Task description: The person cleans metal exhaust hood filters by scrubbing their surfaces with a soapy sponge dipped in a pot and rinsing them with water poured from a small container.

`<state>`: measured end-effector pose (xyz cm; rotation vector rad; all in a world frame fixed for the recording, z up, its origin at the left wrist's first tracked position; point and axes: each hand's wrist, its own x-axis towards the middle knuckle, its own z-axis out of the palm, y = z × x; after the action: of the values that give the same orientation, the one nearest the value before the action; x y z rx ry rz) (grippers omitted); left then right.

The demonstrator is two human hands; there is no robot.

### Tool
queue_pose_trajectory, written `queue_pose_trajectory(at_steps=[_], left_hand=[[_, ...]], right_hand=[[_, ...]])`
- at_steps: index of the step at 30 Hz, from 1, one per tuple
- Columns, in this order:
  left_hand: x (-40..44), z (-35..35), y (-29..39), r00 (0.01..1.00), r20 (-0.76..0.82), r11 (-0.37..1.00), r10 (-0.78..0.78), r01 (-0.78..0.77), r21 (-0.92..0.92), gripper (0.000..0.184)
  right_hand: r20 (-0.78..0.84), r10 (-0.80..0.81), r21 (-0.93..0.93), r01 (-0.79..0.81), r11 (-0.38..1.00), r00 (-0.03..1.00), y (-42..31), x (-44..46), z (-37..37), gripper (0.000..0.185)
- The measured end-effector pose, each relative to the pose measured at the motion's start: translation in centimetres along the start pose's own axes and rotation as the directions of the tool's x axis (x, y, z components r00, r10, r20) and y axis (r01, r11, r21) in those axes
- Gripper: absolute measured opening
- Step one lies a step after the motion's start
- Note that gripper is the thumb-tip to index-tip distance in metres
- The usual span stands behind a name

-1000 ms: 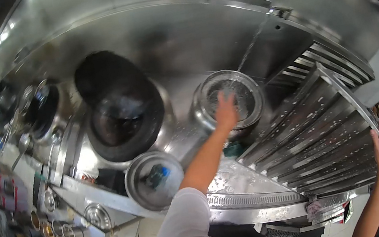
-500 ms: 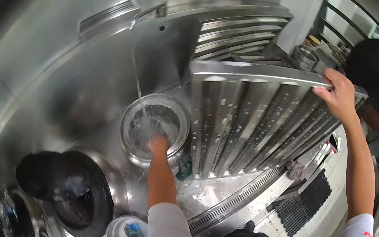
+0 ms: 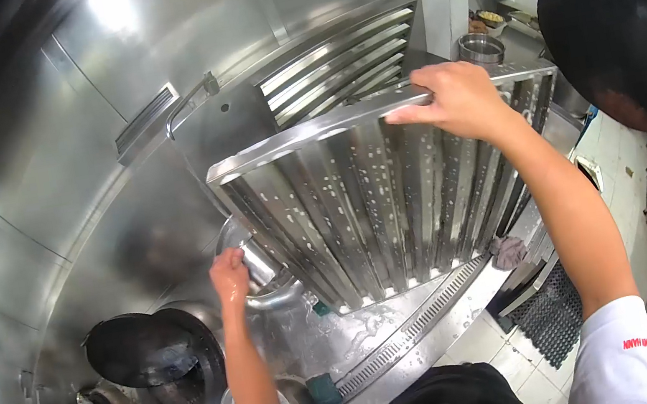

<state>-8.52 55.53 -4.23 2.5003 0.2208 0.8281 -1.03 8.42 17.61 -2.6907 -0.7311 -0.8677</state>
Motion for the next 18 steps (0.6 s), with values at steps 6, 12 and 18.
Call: queue_pose_trajectory(at_steps=[6, 12, 18], left_hand=[[0.6, -15.6, 11.4, 0.977, 0.136, 0.978, 0.165, -0.18, 0.108, 0.02], [3.9, -21.7, 25.0, 0.963, 0.266, 0.956, -0.031, -0.049, 0.289, 0.025], [3.9, -16.8, 37.5, 0.909, 0.416, 0.978, 0.014, -0.098, 0.182, 0.03]], right_hand=[[0.015, -0.037, 0.045, 0.036, 0.998, 0.999, 1.5, 0.2, 0.4, 0.083], [0.128, -0.098, 0.065, 0.09, 0.994, 0.987, 9.5, -0.4, -0.2, 0.089], [0.039, 0.045, -0.008, -0.045, 0.999, 0.998, 17.5, -3.8, -2.0, 0.089]])
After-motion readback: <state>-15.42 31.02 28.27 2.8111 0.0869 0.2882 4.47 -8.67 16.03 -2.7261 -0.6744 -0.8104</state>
